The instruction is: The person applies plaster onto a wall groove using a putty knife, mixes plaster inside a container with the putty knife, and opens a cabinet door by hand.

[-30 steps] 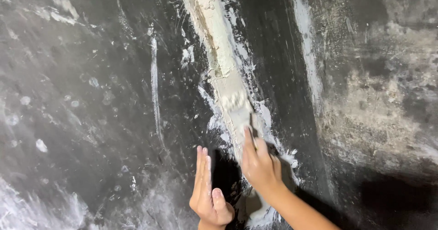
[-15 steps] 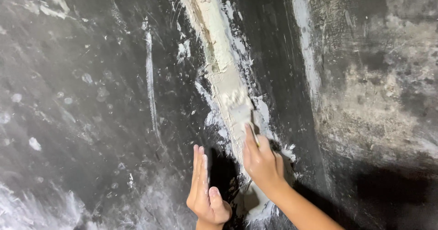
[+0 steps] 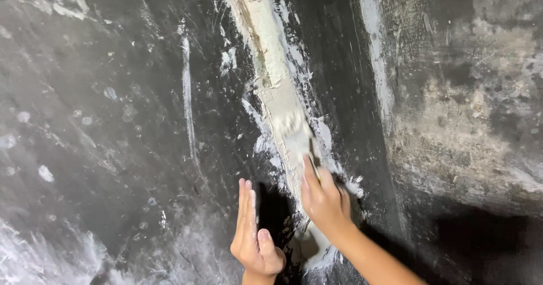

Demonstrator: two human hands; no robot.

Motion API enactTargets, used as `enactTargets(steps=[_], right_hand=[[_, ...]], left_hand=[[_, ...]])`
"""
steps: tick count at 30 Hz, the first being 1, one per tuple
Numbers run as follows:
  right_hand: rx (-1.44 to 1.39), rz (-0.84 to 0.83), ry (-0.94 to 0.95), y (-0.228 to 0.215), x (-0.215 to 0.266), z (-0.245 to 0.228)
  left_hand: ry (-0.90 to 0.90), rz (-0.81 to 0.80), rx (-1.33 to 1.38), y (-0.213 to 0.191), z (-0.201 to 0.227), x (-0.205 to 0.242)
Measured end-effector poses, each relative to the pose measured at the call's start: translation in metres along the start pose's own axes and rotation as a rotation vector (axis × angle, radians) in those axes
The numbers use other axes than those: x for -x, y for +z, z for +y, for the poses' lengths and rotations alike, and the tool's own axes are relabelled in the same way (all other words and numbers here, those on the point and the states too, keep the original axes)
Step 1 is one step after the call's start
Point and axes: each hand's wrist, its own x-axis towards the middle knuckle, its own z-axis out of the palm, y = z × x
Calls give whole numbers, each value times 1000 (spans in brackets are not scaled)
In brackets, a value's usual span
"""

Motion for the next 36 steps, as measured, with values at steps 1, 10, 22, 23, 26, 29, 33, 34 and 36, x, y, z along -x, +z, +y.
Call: enactTargets(steps=[1,10,22,23,26,29,33,34,36], right_hand=[[-11,-13,4,-8,17,1],[-134,-37,62,10,43,27],[-67,-14,29,-10,75,33],[-63,2,23,-9,71,32],[-158,-46,65,0,77,30],[-84,-110,89,-3,111,25],[-135,-37,41,-11,149,30],[-162,-41,64,-11,150,35],[-191,-9,71,-11,141,36]], left_hand=[[-7,1,0,-2,0,2],[-49,-9,1,0,3,9],[-75,-1,-1,-5,7,17],[-71,1,-6,-4,7,17],[-64,6,8,-6,7,17],[-76,5,6,-10,6,22],[-71,-5,-36,-19,5,25],[-74,-3,-38,-20,5,26],[-81,-2,-40,-20,5,26]])
